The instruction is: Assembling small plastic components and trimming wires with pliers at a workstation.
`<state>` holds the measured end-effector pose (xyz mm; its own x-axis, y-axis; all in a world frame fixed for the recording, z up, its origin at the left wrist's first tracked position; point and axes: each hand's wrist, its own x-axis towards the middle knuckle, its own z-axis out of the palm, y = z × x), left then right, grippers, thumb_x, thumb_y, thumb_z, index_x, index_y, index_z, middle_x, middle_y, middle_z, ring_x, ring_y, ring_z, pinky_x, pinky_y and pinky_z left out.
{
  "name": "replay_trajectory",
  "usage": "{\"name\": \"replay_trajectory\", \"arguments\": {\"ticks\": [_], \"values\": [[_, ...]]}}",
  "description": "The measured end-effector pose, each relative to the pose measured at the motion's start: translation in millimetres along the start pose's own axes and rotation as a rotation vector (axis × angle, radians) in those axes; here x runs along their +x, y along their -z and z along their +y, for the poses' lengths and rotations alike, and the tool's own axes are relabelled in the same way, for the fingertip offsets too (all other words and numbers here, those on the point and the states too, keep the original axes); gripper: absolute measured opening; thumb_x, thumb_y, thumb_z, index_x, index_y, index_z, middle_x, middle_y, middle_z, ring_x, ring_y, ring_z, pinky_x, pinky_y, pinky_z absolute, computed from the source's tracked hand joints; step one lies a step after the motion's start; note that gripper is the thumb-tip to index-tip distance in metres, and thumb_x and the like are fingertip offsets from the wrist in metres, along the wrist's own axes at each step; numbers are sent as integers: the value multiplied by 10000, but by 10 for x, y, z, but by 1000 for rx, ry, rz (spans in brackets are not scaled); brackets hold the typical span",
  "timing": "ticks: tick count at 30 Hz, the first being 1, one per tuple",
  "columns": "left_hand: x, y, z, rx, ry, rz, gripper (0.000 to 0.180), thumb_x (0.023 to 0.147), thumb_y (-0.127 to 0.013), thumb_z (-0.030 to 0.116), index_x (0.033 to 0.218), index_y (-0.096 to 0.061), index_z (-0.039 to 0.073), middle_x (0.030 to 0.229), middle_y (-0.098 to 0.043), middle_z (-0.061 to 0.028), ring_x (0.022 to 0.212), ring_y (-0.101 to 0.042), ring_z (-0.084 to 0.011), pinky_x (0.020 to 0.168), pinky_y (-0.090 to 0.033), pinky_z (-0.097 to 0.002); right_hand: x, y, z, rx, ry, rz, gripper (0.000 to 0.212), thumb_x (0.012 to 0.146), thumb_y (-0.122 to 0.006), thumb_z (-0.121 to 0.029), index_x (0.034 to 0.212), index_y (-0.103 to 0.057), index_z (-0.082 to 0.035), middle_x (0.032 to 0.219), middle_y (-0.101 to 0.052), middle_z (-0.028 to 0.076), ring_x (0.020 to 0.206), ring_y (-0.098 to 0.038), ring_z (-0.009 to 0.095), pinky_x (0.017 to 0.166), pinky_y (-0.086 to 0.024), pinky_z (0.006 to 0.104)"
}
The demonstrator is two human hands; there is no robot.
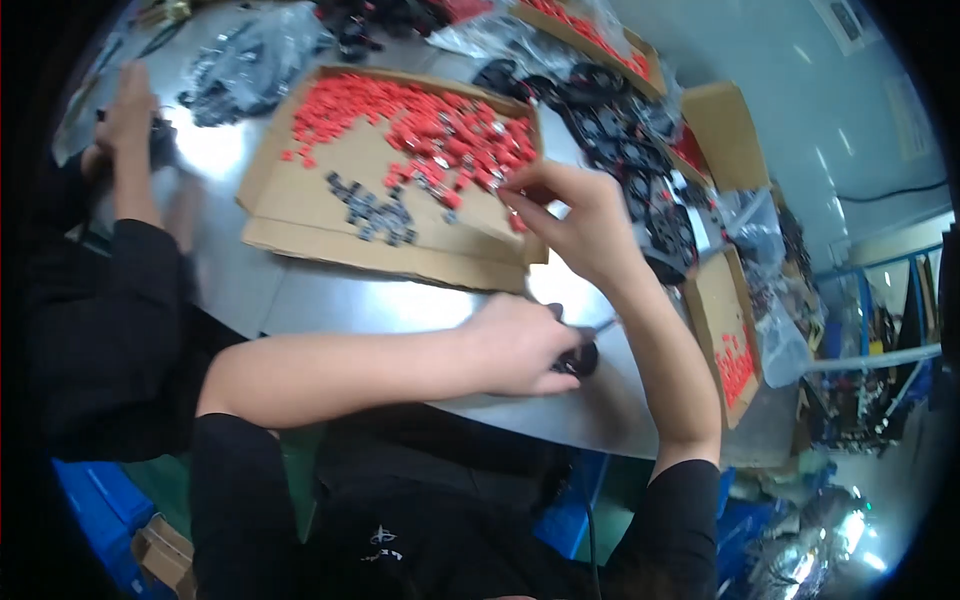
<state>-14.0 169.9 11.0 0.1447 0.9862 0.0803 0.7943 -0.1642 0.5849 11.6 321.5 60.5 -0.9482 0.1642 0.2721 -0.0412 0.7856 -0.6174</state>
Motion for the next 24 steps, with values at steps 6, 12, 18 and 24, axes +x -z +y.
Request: {"name": "replay_trajectory", "arguments": {"ticks": [6, 12, 18, 24], "values": [[-88, 56, 0, 2, 22, 7, 575, 917, -703, 500, 1389, -635, 178, 962, -672, -156, 844, -723, -337, 769, -588, -460, -2048, 457, 152, -210, -355, 154, 175, 870, -807, -63, 1020, -728, -19, 980, -722, 81, 853, -691, 164, 748, -550, 284], [-24, 37, 56, -39, 35, -8, 544, 886, -739, 463, 1364, -649, 221, 903, -641, -107, 755, -679, -317, 701, -550, -432, -2619, 392, 0, -341, -414, 199, 188, 866, -805, -72, 1037, -738, -29, 1146, -676, 109, 1004, -707, 253, 841, -578, 327], [8, 20, 81, -53, 49, 24, 543, 886, -739, 458, 1372, -647, 236, 887, -628, -95, 736, -668, -302, 668, -541, -410, -2529, 567, 126, -320, -210, 66, 168, 881, -783, -54, 1042, -732, -49, 1154, -682, 113, 1009, -708, 264, 840, -588, 346], [-46, 12, 29, -41, 50, 25, 579, 892, -734, 473, 1396, -641, 205, 899, -622, -93, 743, -669, -290, 670, -542, -403, -2360, 388, 147, -328, -214, 56, 166, 849, -812, -45, 996, -734, -47, 1084, -713, 99, 967, -718, 259, 816, -592, 351]]}}
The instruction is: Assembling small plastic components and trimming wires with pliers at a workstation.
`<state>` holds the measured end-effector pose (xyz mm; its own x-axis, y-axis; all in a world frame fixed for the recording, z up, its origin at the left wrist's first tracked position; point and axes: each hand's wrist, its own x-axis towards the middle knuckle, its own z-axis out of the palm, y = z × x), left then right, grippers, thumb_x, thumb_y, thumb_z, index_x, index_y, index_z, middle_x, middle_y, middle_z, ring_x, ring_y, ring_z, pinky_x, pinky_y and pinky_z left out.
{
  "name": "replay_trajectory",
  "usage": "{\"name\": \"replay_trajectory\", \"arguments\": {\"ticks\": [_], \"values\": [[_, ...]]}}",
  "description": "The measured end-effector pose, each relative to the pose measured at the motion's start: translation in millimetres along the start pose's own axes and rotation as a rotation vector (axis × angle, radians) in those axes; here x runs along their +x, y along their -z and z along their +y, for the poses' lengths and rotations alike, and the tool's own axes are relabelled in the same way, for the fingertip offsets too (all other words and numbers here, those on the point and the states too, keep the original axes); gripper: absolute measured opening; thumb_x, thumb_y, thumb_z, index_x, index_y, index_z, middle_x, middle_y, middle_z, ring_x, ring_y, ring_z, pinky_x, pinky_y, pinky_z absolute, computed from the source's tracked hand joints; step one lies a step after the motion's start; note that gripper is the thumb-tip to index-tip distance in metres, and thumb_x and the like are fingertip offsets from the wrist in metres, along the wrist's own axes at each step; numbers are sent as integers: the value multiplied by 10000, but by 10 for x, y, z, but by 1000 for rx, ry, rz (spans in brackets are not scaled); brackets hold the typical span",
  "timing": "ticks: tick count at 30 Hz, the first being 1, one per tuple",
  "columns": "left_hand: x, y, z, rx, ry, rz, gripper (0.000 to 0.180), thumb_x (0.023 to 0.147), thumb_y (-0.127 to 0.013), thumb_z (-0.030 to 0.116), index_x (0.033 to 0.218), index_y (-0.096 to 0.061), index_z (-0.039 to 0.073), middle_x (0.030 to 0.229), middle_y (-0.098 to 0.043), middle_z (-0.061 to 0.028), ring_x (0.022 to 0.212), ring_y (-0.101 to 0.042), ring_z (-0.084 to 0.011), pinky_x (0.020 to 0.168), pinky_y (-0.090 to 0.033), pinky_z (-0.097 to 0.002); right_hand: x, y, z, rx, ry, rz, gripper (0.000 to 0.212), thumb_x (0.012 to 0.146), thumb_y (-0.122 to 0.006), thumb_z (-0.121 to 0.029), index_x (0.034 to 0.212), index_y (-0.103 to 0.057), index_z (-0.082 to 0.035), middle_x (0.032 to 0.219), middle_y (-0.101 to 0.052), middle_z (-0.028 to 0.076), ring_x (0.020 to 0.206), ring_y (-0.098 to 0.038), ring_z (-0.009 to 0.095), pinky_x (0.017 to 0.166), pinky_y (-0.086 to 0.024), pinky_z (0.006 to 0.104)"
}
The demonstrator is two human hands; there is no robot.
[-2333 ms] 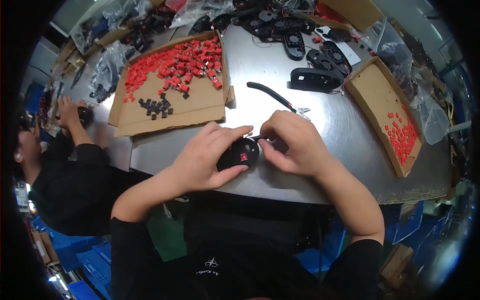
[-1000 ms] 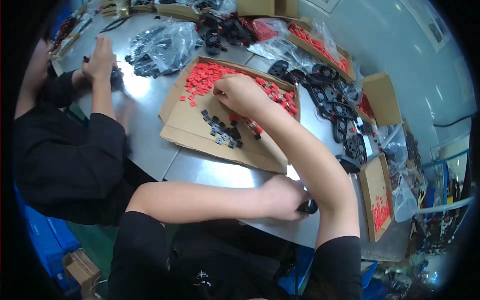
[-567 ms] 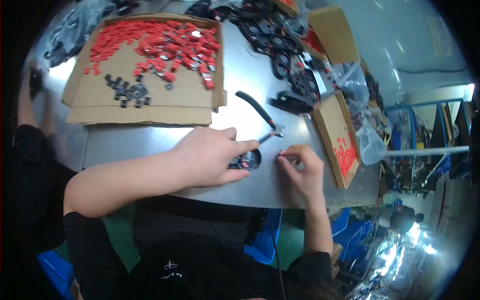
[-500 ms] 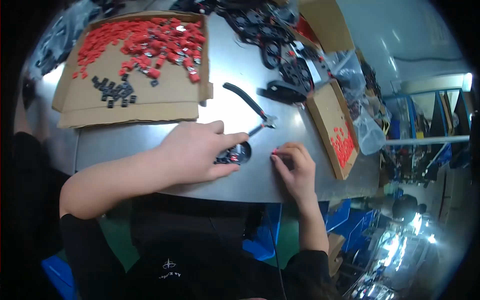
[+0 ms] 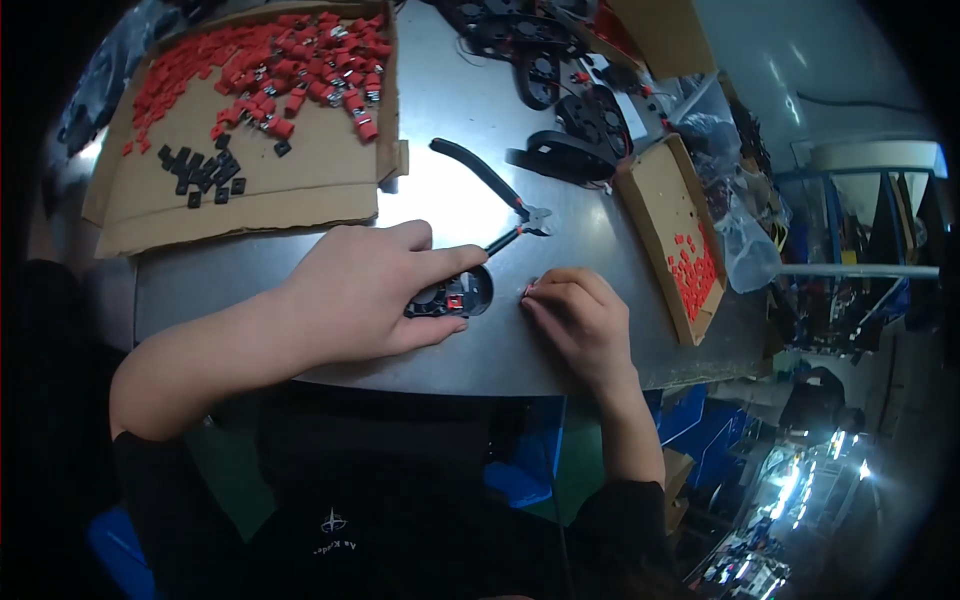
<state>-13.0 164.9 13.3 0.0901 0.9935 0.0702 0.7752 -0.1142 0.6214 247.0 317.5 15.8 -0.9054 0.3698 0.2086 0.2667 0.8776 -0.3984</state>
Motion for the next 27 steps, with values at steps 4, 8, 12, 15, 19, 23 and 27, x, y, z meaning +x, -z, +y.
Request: {"name": "replay_trajectory", "arguments": {"ticks": [4, 8, 12, 15, 19, 23, 27], "values": [[20, -35, -41, 5, -32, -4, 579, 903, -730, 472, 1386, -643, 164, 938, -633, -100, 763, -679, -288, 682, -552, -400, 193, -3, -211, 190, 66, 89, 199, 793, -851, -22, 956, -741, -50, 1030, -725, 99, 912, -721, 236, 783, -583, 333], [-17, -25, -50, 22, -41, -10, 553, 907, -733, 466, 1349, -651, 144, 972, -644, -109, 808, -703, -288, 713, -573, -406, 527, -96, -387, 244, 217, 22, 220, 757, -869, -17, 935, -746, -59, 1007, -730, 86, 909, -710, 216, 760, -565, 316], [-21, -65, -67, -12, -59, 34, 600, 881, -768, 415, 1408, -622, 170, 906, -612, -102, 745, -657, -295, 664, -537, -399, 539, -85, -380, 254, 208, -93, 222, 749, -865, -8, 929, -740, -47, 1007, -725, 87, 909, -698, 219, 758, -561, 321], [-17, -37, -38, 17, -51, -12, 557, 908, -734, 453, 1361, -615, 153, 959, -651, -107, 814, -714, -290, 705, -585, -403, 524, -120, -400, 287, 197, -52, 221, 749, -859, 5, 927, -737, -41, 1005, -719, 93, 896, -693, 217, 748, -556, 318], [-31, -44, -50, 3, -62, 3, 560, 903, -741, 447, 1363, -610, 157, 945, -647, -102, 806, -713, -285, 701, -584, -399, 508, -148, -408, 247, 225, -42, 223, 745, -857, 15, 924, -735, -35, 1004, -715, 99, 889, -689, 217, 741, -551, 316], [-35, -79, -68, -30, -71, 37, 642, 860, -786, 398, 1435, -603, 180, 916, -604, -100, 752, -659, -303, 668, -538, -411, 515, -168, -414, 261, 235, -34, 228, 737, -859, 18, 918, -730, -31, 1000, -714, 101, 885, -685, 221, 737, -549, 317], [-32, -85, -68, -42, -64, 35, 645, 852, -792, 393, 1432, -605, 181, 918, -606, -97, 751, -657, -302, 666, -536, -413, 506, -169, -386, 299, 216, -32, 223, 738, -858, 15, 913, -727, -32, 993, -712, 100, 883, -682, 220, 737, -544, 316]]}}
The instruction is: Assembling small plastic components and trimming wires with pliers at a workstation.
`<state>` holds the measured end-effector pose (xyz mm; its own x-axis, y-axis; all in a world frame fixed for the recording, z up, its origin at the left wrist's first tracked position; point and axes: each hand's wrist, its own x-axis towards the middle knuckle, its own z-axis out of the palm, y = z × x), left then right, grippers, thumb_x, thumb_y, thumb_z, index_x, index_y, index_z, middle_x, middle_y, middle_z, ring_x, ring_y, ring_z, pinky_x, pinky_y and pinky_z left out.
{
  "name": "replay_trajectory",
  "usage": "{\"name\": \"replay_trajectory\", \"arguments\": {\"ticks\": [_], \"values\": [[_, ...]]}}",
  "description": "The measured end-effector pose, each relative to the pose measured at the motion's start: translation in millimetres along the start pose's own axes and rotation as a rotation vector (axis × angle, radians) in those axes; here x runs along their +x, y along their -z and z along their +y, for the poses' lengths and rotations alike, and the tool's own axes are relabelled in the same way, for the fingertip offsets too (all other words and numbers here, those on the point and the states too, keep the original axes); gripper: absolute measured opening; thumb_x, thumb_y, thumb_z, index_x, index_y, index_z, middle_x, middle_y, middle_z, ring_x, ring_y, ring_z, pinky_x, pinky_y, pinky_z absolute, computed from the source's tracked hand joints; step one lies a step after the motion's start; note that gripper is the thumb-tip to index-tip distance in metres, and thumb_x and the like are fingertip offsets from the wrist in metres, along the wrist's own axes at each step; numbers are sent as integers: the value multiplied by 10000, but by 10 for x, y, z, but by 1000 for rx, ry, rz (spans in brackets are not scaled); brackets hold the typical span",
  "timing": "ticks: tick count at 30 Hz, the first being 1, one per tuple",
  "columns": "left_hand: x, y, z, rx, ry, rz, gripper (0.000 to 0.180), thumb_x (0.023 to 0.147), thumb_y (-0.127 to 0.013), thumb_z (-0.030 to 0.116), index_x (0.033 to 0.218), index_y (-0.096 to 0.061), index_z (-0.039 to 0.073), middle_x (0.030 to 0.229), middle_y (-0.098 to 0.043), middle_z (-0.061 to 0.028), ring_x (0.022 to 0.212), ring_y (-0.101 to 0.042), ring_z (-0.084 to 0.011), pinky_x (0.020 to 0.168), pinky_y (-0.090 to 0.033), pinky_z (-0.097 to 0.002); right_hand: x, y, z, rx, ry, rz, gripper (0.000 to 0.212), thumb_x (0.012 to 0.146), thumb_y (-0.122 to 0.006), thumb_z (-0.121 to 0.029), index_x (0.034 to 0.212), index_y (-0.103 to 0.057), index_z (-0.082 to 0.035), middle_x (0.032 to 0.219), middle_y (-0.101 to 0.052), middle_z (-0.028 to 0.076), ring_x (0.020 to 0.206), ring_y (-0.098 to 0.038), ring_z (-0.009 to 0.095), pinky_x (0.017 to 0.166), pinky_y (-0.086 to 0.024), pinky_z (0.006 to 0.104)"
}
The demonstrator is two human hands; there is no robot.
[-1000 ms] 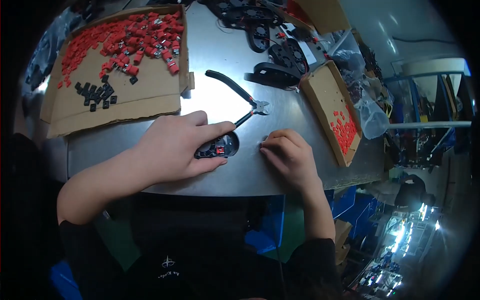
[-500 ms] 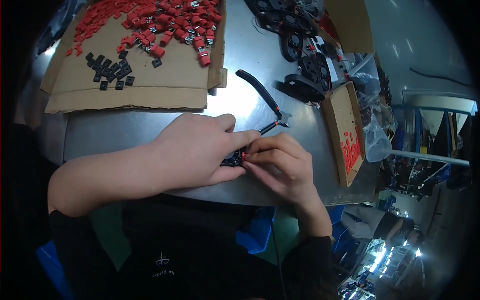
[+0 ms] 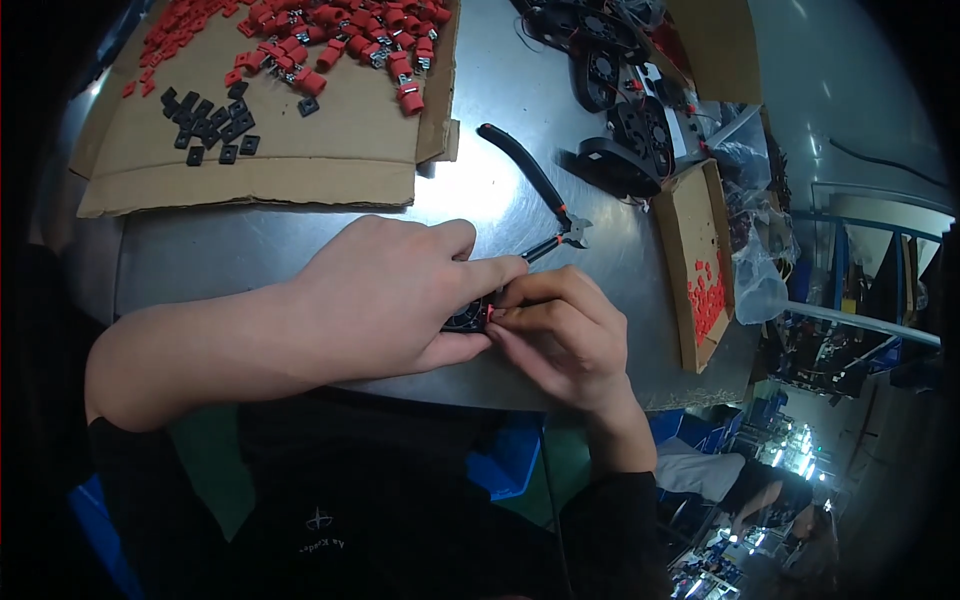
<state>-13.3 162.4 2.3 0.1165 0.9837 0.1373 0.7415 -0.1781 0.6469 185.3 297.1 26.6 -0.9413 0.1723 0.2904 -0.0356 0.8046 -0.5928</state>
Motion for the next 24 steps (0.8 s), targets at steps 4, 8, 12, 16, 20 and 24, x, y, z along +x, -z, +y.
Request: {"name": "replay_trajectory", "arguments": {"ticks": [4, 8, 12, 16, 20, 24], "values": [[21, -2, 2, 35, -14, -11, 561, 878, -767, 436, 1343, -631, 155, 948, -640, -95, 801, -707, -273, 686, -567, -395, -5, 6, 15, 23, -4, -5, 215, 743, -852, 18, 911, -728, -32, 991, -710, 101, 883, -680, 219, 740, -542, 315], [12, 3, 5, 35, -10, -19, 553, 880, -766, 436, 1336, -628, 155, 941, -639, -95, 794, -706, -275, 681, -566, -394, -16, -6, 26, 32, 7, -14, 203, 748, -845, 20, 905, -726, -29, 990, -709, 103, 879, -678, 220, 744, -539, 311], [-18, 8, 7, 30, -14, -7, 560, 883, -764, 436, 1346, -619, 158, 941, -639, -96, 790, -707, -275, 677, -566, -396, -13, -17, 20, 51, -1, -5, 196, 752, -846, 10, 901, -725, -33, 992, -710, 102, 874, -676, 217, 742, -535, 308], [28, 21, 34, 43, -4, -45, 566, 886, -763, 433, 1353, -612, 151, 943, -641, -99, 791, -710, -272, 679, -570, -394, -37, 14, 48, 59, -6, -10, 207, 739, -852, 9, 898, -729, -40, 993, -709, 105, 879, -676, 217, 737, -529, 308], [2, 8, 7, 47, -23, -21, 582, 887, -765, 435, 1366, -614, 140, 953, -648, -105, 797, -716, -273, 684, -575, -388, -19, 12, -3, -19, 29, -41, 185, 778, -814, -35, 954, -756, -39, 987, -704, 101, 856, -653, 210, 722, -511, 309], [1, 37, 20, 36, -3, -26, 592, 887, -768, 435, 1377, -619, 139, 961, -652, -108, 801, -718, -276, 684, -577, -387, -132, 43, -143, -242, -81, -39, 243, 831, -765, -89, 1067, -772, -33, 913, -678, 73, 763, -614, 184, 657, -465, 296]]}}
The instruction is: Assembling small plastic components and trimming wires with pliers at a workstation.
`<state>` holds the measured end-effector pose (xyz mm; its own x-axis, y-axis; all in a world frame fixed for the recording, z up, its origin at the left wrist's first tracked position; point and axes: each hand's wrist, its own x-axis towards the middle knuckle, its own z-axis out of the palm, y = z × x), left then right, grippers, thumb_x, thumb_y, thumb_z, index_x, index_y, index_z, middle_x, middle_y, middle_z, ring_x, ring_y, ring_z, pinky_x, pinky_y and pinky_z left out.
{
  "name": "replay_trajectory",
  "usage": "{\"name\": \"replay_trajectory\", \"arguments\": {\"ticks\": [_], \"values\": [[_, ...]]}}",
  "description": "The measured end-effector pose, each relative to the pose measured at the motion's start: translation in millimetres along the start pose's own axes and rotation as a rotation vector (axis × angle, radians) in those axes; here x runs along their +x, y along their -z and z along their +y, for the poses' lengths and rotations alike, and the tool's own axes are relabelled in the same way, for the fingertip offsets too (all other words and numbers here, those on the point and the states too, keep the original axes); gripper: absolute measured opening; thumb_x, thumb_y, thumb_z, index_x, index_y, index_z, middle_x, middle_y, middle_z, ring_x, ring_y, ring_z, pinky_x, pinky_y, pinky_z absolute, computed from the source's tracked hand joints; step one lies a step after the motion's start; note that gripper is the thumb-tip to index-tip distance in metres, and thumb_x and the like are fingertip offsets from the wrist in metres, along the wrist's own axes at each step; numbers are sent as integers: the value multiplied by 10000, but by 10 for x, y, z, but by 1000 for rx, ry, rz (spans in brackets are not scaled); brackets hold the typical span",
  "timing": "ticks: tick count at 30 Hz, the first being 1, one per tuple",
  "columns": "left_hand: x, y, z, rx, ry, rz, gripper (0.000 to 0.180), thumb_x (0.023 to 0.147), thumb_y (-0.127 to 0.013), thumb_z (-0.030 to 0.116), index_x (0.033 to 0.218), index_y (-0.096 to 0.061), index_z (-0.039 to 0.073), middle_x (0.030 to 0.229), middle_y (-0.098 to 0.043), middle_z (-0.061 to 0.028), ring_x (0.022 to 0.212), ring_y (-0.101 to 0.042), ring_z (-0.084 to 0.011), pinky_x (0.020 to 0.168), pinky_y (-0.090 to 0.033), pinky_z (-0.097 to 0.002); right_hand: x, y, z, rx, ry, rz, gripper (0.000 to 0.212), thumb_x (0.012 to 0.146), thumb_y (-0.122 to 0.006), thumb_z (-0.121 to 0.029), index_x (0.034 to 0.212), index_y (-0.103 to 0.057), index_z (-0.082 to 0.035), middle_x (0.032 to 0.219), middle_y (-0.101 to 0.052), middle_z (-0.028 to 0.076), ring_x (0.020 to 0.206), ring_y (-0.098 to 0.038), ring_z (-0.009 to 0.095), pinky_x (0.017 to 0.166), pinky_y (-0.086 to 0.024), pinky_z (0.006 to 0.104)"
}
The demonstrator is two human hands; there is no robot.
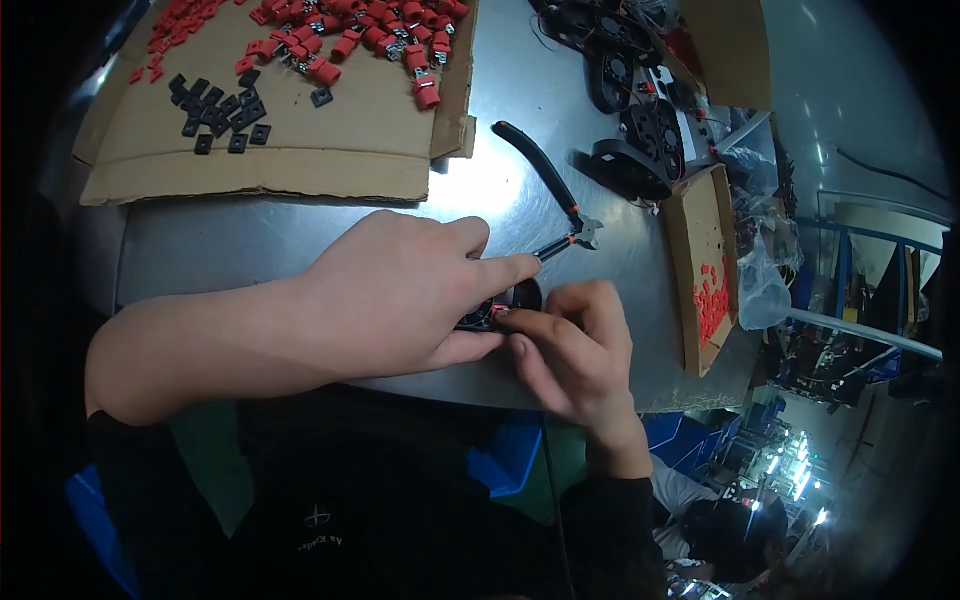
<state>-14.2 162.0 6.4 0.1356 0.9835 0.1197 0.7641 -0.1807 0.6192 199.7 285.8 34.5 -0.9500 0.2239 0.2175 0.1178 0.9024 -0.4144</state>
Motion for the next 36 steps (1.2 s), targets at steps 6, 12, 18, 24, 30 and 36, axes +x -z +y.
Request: {"name": "replay_trajectory", "arguments": {"ticks": [6, 12, 18, 24, 30, 36], "values": [[-23, -23, 11, 2, 16, 2, 597, 893, -765, 435, 1391, -619, 140, 969, -655, -111, 806, -721, -275, 684, -580, -389, -7, 172, -277, 403, -522, -269, 364, 910, -723, -121, 1265, -716, -39, 660, -574, 27, 542, -510, 125, 562, -399, 271], [-16, -39, 21, 46, 19, 6, 587, 901, -746, 448, 1385, -624, 141, 965, -659, -117, 827, -725, -291, 708, -590, -413, 127, 505, 556, 448, 73, -343, 628, 886, -741, -184, 1461, -573, 4, 976, -722, 148, 899, -700, 257, 804, -526, 360], [-10, -52, 7, 45, -3, 61, 552, 894, -758, 436, 1280, -603, 72, 976, -684, -127, 856, -725, -330, 736, -594, -430, 687, 21, 824, -63, 116, -301, 1089, 720, -839, -527, 1627, -374, -142, 1628, -327, 266, 1520, -315, 467, 1211, -336, 528], [-42, -45, -64, 54, 19, 159, 478, 878, -789, 398, 1094, -574, 30, 917, -691, -154, 867, -725, -354, 739, -599, -439, 500, -222, 886, -50, 105, 26, 821, 785, -839, -331, 1485, -539, -24, 1369, -586, 211, 1276, -561, 370, 1073, -455, 448], [-73, -16, -7, 78, 37, 109, 471, 879, -788, 408, 1102, -619, 29, 918, -680, -147, 860, -722, -347, 739, -599, -433, 356, 245, 873, 1185, 20, 590, 647, 911, -591, -401, 1425, -531, -11, 1168, -605, 151, 776, -578, 192, 633, -477, 297], [-93, -35, 92, 58, 101, 134, 433, 887, -777, 392, 1109, -655, 41, 909, -663, -148, 848, -720, -333, 730, -595, -426, 536, -92, -244, 1319, 232, 597, 959, 901, -471, -850, 1456, -487, -67, 1025, -522, 97, 631, -455, 119, 512, -364, 279]]}}
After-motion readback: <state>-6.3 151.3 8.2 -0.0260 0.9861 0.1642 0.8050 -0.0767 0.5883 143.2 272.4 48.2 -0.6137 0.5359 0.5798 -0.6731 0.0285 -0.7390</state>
